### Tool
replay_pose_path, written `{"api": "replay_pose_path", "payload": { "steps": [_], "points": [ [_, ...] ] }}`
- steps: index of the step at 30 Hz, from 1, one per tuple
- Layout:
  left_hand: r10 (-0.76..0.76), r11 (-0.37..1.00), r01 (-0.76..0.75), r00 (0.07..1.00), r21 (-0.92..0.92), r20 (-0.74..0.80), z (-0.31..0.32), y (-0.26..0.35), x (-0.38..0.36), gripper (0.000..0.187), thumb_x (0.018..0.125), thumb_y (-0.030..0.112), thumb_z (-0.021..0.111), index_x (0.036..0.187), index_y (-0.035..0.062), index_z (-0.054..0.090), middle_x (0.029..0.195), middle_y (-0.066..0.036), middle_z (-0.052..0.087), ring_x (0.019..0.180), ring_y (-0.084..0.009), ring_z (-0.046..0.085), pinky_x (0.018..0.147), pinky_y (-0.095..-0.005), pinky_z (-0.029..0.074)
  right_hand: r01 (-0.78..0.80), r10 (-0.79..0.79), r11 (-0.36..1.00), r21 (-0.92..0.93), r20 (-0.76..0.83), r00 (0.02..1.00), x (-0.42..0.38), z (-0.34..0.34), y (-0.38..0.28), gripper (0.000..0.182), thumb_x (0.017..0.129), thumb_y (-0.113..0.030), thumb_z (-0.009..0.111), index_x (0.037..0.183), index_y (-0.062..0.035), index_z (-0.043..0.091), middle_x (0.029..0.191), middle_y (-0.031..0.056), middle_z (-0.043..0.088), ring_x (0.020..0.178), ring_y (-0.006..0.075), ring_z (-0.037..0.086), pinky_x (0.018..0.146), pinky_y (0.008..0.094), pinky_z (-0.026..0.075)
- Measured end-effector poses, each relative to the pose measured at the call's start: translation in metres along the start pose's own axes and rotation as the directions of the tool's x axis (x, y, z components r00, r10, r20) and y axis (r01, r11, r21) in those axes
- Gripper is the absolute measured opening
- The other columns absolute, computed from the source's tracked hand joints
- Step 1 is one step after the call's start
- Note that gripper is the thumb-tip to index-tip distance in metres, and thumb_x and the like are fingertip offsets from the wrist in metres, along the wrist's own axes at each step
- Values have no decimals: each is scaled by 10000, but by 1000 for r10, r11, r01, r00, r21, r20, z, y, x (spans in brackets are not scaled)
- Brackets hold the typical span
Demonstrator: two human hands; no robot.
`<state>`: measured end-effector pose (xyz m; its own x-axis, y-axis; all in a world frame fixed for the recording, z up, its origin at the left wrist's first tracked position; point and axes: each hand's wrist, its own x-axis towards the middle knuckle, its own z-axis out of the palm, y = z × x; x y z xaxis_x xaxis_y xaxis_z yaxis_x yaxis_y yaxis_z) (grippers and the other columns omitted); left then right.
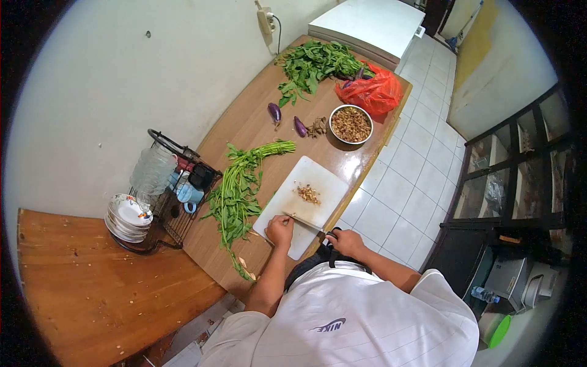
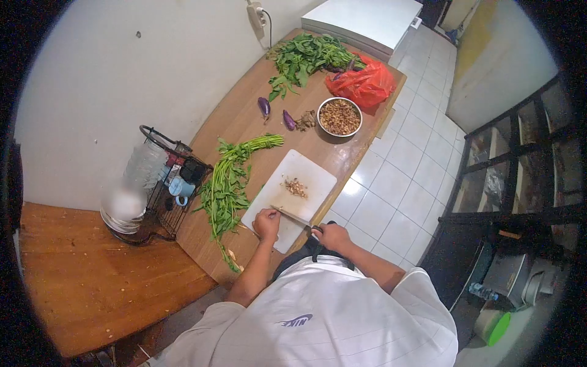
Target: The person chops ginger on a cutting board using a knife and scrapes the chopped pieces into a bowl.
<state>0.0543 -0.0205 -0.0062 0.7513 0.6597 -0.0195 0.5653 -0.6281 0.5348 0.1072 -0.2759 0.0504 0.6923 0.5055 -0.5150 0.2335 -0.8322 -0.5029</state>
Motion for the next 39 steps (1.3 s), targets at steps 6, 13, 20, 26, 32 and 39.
{"api": "replay_pose_path", "payload": {
  "steps": [6, 13, 20, 26, 32, 39],
  "points": [
    [47, 999, -46, 999, 12, -13, -7, 1, -8, 170, 844, 336, 795, 925, 189, 817, 949, 9, 750, 955, -237, 683, 836, -434, 474, 1, -1, 1000, 0, -24, 1000, -9, 1, 26, 524, 1019, -577, 506, 1068, -109, 735, 851, 193, 730, 840, 425, 704, 753, 532, 555],
    [-72, 997, 72, 994, 7, 76, -13, 2, -7, 164, 863, 346, 791, 929, 197, 813, 993, 18, 751, 1028, -235, 663, 908, -442, 452, 2, -4, 999, 34, 56, 998, -16, -2, 18, 562, 1010, -598, 491, 1060, -91, 729, 904, 206, 741, 912, 416, 716, 805, 531, 566],
    [-57, 998, 60, 996, -35, 75, -11, -2, -4, 181, 839, 349, 805, 911, 184, 807, 958, 23, 740, 1020, -230, 662, 890, -443, 449, 2, -1, 1000, -11, 46, 999, -12, 1, 14, 544, 1015, -584, 499, 1106, -105, 739, 892, 206, 735, 891, 422, 707, 794, 525, 561],
    [-1, 1000, 2, 998, -8, 68, -4, -2, 3, 156, 819, 324, 811, 870, 176, 808, 955, 27, 742, 996, -232, 665, 875, -426, 435, -54, 55, 998, -10, 83, 995, -1, -7, -12, 563, 1015, -596, 488, 1102, -102, 744, 960, 200, 746, 950, 417, 706, 833, 517, 562],
    [-10, 1000, 10, 999, -4, 43, -11, -1, -4, 163, 818, 331, 817, 897, 189, 815, 990, 25, 754, 1002, -236, 666, 871, -434, 443, -62, 58, 998, 33, 111, 992, -14, -3, 9, 600, 1016, -623, 463, 1087, -96, 742, 1005, 203, 751, 997, 400, 715, 869, 516, 566],
    [-2, 997, 8, 997, -78, 73, -18, -8, -13, 181, 859, 330, 798, 967, 186, 816, 1006, 4, 759, 1018, -250, 666, 878, -427, 480, -4, 4, 1000, 22, 10, 1000, -16, -2, 16, 549, 1009, -590, 517, 1091, -99, 749, 884, 198, 742, 888, 419, 712, 781, 514, 562]
  ]
}}
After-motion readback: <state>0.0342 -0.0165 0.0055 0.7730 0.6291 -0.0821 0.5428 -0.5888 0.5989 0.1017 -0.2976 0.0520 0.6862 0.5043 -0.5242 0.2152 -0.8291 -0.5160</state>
